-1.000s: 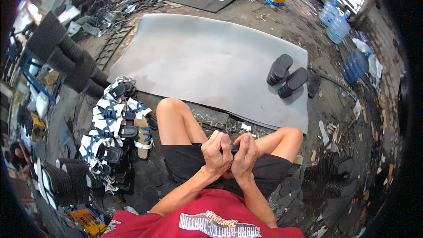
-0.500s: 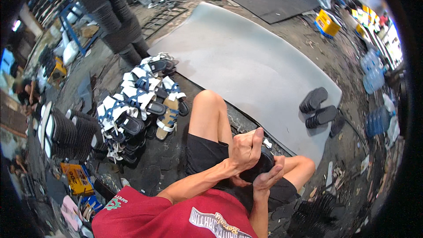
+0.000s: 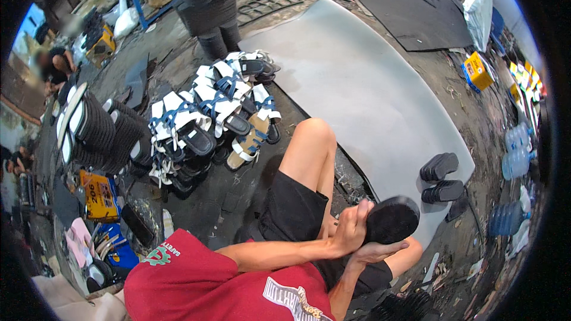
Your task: The person sits on the floor and repeatedly picks up black flip-flops, turns them over to inspect the soles, and places them back down. The person handles the flip-flops one at a time, examining the tread and surface before setting them aside.
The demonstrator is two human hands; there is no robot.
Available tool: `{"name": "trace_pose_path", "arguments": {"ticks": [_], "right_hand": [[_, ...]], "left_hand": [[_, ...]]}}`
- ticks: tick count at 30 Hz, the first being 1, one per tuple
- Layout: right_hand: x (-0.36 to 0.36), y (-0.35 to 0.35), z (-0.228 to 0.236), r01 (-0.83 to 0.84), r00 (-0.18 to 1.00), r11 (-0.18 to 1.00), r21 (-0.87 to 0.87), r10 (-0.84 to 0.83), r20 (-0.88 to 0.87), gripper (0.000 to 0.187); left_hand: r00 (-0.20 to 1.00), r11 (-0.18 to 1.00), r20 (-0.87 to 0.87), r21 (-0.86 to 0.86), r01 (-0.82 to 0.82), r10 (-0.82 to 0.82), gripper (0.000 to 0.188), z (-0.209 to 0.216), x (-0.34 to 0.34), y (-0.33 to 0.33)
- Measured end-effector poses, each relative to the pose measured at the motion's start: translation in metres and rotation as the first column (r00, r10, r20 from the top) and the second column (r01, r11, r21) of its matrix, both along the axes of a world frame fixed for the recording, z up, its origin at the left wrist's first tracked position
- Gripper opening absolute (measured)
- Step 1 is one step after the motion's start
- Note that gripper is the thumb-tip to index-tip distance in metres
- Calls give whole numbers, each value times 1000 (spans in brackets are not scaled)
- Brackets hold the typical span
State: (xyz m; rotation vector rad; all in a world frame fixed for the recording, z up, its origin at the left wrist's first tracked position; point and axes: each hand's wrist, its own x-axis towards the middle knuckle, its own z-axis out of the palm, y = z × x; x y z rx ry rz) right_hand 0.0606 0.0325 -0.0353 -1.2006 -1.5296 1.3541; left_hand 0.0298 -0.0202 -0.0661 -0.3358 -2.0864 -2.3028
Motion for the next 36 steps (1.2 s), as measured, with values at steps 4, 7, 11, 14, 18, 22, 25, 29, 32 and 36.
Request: {"name": "trace_pose_path", "arguments": {"ticks": [4, 7, 11, 14, 18, 22, 25, 29, 32, 36], "right_hand": [[20, -7, -41, -130, 982, 871, 473, 49, 180, 78], [35, 23, -85, -171, 924, 765, 621, -94, 370, 77], [9, 38, -47, -112, 979, 991, 70, 98, 180, 81], [-11, 12, -20, -138, 982, 989, 55, 130, 134, 83], [-22, -21, -7, -53, 989, 991, 121, 36, 141, 88], [8, 27, -112, -265, 922, 825, 499, 66, 380, 80], [-29, -7, -43, -343, 880, 901, 266, 209, 426, 68], [-27, 5, -88, -268, 888, 909, 318, 105, 448, 70], [-23, -2, -77, -375, 889, 897, 234, 278, 363, 74], [-3, -8, -80, -641, 767, 715, 279, 584, 266, 76]], "left_hand": [[973, 976, 98, -87, -202, 210, 60, 21, -34, -3], [921, 953, 373, 221, -207, 114, 74, 29, -48, 5], [977, 972, 207, 212, -99, 55, 55, 44, -30, -6], [988, 987, 155, 151, -47, 23, 43, 13, -9, -13], [971, 994, 226, 53, -90, 76, 53, 0, -22, -17], [932, 980, 328, 75, -187, 152, 68, 15, -47, -16], [888, 965, 418, 84, -249, 193, 63, 18, -49, -28], [916, 956, 319, 84, -283, 243, 55, 14, -31, -19], [843, 964, 485, 0, -264, 231, 61, -3, -29, -22], [784, 945, 544, -54, -324, 299, 75, -33, -51, -29]]}}
